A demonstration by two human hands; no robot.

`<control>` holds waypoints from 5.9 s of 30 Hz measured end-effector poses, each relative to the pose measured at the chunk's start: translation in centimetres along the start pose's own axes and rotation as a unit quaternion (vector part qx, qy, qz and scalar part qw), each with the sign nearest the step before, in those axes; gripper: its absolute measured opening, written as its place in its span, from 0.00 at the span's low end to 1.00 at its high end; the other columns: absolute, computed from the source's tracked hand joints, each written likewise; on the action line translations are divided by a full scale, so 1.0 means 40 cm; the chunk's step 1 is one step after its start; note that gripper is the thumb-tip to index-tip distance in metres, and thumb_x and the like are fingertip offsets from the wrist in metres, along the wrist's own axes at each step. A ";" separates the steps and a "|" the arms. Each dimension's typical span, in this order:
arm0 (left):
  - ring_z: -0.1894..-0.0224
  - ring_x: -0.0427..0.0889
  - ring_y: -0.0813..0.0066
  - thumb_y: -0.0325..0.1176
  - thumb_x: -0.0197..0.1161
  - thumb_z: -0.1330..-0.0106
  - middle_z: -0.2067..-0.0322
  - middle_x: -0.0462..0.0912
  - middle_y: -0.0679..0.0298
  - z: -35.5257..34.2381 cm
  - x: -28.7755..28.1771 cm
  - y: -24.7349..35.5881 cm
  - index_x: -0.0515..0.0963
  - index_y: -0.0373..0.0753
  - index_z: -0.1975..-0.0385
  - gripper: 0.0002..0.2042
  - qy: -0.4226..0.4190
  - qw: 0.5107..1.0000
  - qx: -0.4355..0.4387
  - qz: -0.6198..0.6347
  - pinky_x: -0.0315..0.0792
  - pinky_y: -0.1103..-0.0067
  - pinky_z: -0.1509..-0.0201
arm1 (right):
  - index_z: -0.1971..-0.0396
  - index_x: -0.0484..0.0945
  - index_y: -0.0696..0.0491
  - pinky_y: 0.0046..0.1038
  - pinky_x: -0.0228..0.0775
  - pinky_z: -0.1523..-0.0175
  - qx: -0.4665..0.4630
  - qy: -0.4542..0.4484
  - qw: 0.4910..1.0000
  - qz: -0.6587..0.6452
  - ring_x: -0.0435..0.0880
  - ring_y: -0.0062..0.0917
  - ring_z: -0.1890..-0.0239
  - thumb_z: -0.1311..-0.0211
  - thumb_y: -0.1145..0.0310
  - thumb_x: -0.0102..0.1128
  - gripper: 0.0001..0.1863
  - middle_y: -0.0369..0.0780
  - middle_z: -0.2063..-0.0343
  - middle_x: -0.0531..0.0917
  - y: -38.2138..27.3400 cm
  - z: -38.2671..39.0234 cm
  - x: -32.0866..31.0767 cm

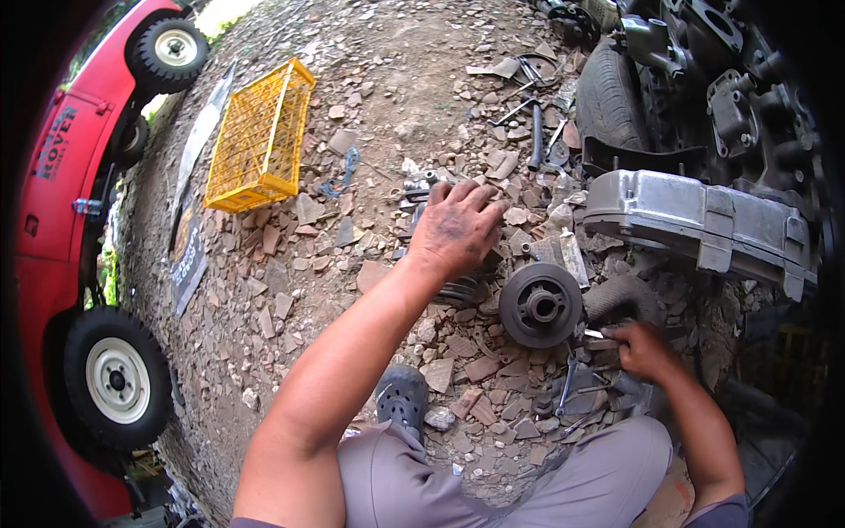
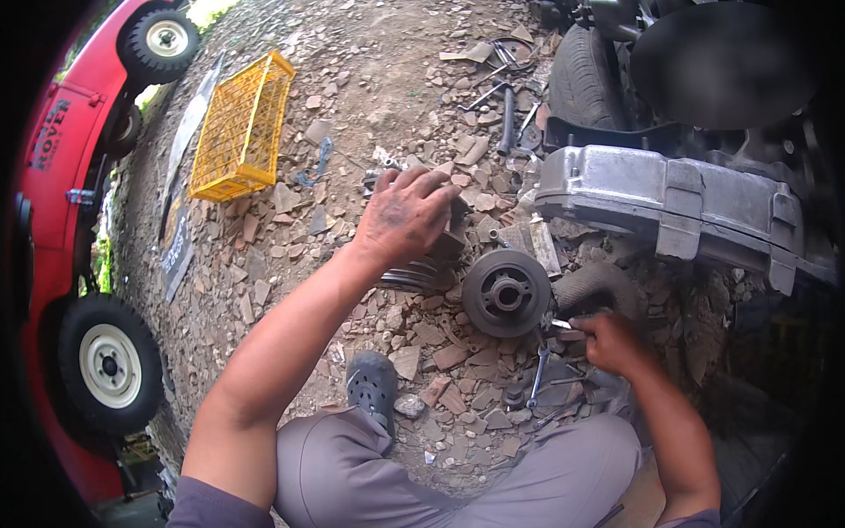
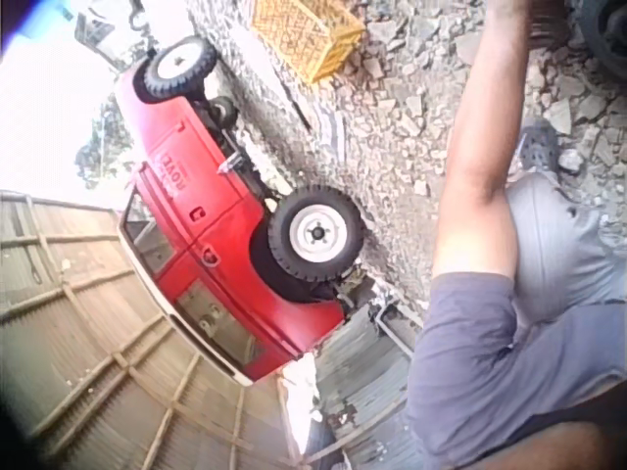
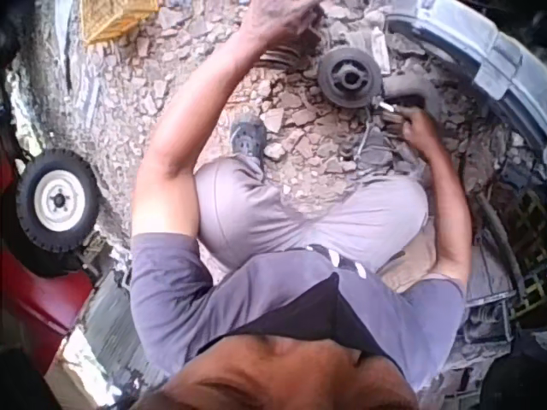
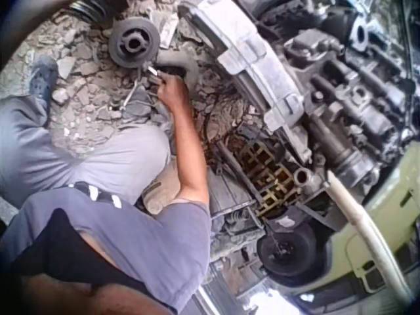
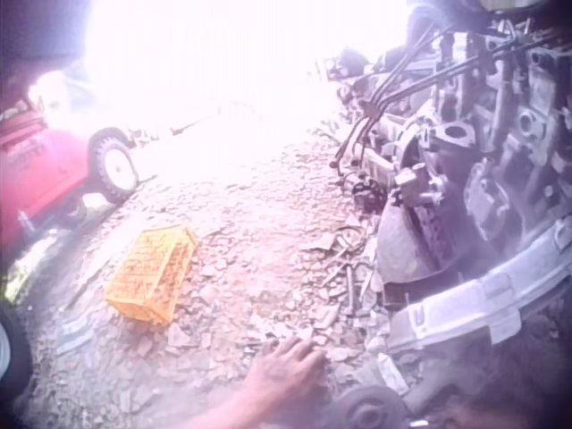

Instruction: The person sits on the ground in a cluttered outdoor area and works on a mechanical pulley assembly. They use a hammer to tap a metal component into place and then use a wrench to tighten a bolt on the assembly. The person briefly stands to move a large engine block before returning to the pulley work.

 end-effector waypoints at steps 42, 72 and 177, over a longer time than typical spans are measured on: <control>0.40 0.70 0.61 0.46 0.49 0.35 0.48 0.77 0.59 -0.062 0.216 -0.128 0.73 0.45 0.45 0.21 -0.135 0.988 -0.055 0.053 0.53 0.55 0.34 | 0.50 0.80 0.42 0.33 0.72 0.49 0.315 0.028 0.948 0.036 0.82 0.41 0.56 0.48 0.78 0.47 0.26 0.48 0.59 0.83 -0.095 0.030 -0.012; 0.32 0.60 0.61 0.53 0.51 0.33 0.39 0.70 0.56 -0.071 0.238 -0.029 0.70 0.47 0.40 0.25 -0.219 0.975 -0.033 0.020 0.44 0.56 0.29 | 0.45 0.76 0.35 0.28 0.72 0.58 0.264 0.095 0.921 -0.271 0.81 0.27 0.69 0.44 0.78 0.52 0.28 0.45 0.68 0.84 0.007 0.103 0.245; 0.45 0.75 0.51 0.44 0.52 0.32 0.50 0.77 0.44 0.009 0.424 0.154 0.76 0.29 0.54 0.21 -0.385 0.886 -0.089 0.241 0.69 0.67 0.41 | 0.51 0.76 0.61 0.25 0.69 0.58 0.261 0.155 0.912 -0.276 0.76 0.19 0.69 0.40 0.75 0.50 0.17 0.39 0.70 0.81 -0.183 0.149 0.031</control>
Point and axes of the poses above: each hand's wrist, its own z-axis away from the middle knuckle, its own x-axis out of the palm, y = z × x, the point moved 9 cm from there along -z, towards the middle knuckle
